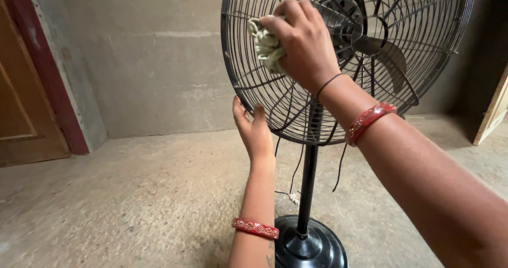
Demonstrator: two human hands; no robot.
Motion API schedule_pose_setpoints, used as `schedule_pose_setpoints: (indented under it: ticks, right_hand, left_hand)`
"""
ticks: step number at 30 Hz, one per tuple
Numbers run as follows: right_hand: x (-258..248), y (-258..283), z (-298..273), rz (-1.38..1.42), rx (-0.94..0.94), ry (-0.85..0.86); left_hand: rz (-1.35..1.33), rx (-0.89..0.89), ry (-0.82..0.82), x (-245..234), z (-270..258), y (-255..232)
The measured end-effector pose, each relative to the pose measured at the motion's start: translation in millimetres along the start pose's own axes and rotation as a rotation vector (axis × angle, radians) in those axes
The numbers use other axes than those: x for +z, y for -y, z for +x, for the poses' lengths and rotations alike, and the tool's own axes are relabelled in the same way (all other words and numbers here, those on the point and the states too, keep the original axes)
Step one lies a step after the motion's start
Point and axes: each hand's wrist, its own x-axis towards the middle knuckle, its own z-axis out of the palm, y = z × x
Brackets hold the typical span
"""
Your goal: The person wipes the front metal cage of a standing electric fan using a light-colored cloth. They rotate the fan head by hand to reach different sections and continue wiping the cage bars and central hub area throughout the clip.
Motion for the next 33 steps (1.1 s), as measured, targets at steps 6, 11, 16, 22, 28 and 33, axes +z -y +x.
schedule_pose_setpoints:
  ticks: [6,11,16,22,28,33]
  right_hand:
    - [-3.6,-4.4,-4.0,-0.034,0.030,-0.034]
    - [-6.9,-8.4,-9.7,0.009,0.072,-0.043]
    - [-12.6,-19.4,-23.5,-0.010,0.113,-0.043]
    - [-27.8,-35.8,-42.3,-0.056,0.175,0.019]
    - [-48.8,-52.2,-62.3,-0.085,0.235,0.060]
    - [-47.3,-55.5,-69.7,-0.109,0.310,0.058]
  left_hand:
    - [-0.095,0.014,0.046,-12.0,9.1,6.7]
    - [-0.088,-0.005,0.022,-19.8,15.2,9.3]
    - [-0.117,-0.106,0.035,-27.9,13.3,3.0]
    - [-0.026,-0.209,-0.008,-28.2,13.6,-6.3]
    - [-0.011,-0.250,-0.043,-29.6,14.1,-11.0]
    - [-0.059,-0.264,-0.052,-30.0,13.3,-12.4]
